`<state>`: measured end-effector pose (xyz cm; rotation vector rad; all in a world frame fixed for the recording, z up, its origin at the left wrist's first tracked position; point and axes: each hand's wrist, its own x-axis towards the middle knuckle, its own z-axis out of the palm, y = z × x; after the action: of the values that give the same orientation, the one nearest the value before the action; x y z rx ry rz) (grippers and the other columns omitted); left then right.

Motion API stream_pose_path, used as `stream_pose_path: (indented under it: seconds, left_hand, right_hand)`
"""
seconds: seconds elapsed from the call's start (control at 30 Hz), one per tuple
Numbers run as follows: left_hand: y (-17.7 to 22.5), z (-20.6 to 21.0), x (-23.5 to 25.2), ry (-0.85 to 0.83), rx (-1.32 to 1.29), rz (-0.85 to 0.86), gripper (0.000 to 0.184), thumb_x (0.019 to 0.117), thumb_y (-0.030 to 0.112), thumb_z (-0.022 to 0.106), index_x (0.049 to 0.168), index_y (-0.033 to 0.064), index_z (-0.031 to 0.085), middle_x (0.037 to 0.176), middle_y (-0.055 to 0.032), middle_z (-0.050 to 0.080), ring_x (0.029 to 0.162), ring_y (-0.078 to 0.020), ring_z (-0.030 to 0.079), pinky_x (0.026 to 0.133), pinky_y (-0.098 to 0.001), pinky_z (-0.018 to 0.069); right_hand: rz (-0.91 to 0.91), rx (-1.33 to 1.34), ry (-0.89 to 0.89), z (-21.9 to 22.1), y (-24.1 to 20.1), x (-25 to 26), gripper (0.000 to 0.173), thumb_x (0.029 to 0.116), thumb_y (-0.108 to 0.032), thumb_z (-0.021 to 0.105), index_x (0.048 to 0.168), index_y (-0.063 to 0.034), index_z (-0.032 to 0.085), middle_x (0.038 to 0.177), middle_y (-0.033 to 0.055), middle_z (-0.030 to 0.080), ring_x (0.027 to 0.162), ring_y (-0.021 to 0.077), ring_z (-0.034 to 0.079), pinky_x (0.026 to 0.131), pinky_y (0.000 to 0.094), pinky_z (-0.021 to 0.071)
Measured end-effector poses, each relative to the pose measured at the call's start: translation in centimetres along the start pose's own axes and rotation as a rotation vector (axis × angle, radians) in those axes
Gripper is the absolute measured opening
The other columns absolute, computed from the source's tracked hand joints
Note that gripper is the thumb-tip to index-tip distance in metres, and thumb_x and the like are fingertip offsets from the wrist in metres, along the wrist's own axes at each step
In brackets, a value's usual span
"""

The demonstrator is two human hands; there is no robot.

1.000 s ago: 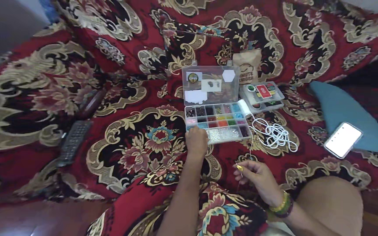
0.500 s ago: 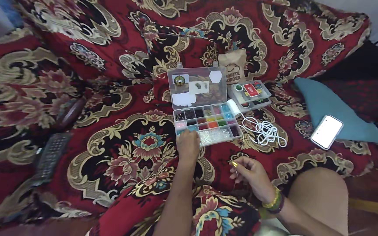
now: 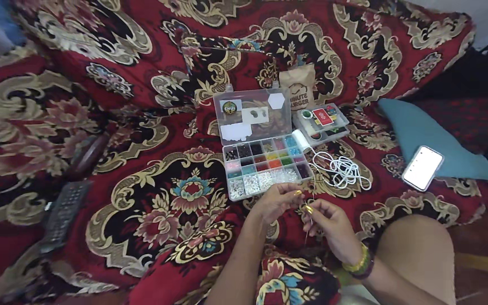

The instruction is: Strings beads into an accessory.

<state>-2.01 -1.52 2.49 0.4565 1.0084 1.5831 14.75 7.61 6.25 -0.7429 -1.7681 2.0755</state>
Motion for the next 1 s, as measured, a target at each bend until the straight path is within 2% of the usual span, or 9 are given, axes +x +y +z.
stream_pose_path:
  seconds: [0.43,0.67,1.0]
  left_hand:
    - [-0.29,0.53,0.06,-0.025,0.056,-0.073,0.020,0.0991,-0.001,0.052,0.091,0.0081,0.068,0.086,0.0016,0.074,0.078,-0.0085,0.072,0.078,-0.0270,0.0603]
    - [-0.30,0.38,-0.02,-0.045,0.046,-0.043,0.019,0.0966,-0.004,0.054,0.093,0.0084,0.069,0.088,0.0010,0.075,0.079,-0.0086,0.072,0.078,-0.0269,0.0603]
    - [-0.67,-0.04,0.16,-0.079,0.019,-0.011,0.019,0.0923,-0.005,0.058,0.091,0.0109,0.069,0.083,0.0039,0.073,0.077,-0.0077,0.071,0.079,-0.0275,0.0600]
  right_hand:
    - [0.022,-0.003,0.016,-0.02,0.29,-0.13,0.012,0.0983,-0.006,0.057,0.098,0.0000,0.067,0.078,0.0044,0.072,0.063,0.0116,0.070,0.059,0.0260,0.0611]
    - [0.020,0.004,0.015,0.00,0.32,-0.12,0.012,0.0986,-0.007,0.057,0.098,-0.0005,0.067,0.078,0.0041,0.072,0.064,0.0113,0.070,0.059,0.0254,0.0609]
    - [-0.003,0.027,0.000,0.03,0.53,-0.15,0.012,0.0988,-0.007,0.056,0.098,-0.0008,0.067,0.079,0.0030,0.072,0.065,0.0103,0.070,0.060,0.0255,0.0611]
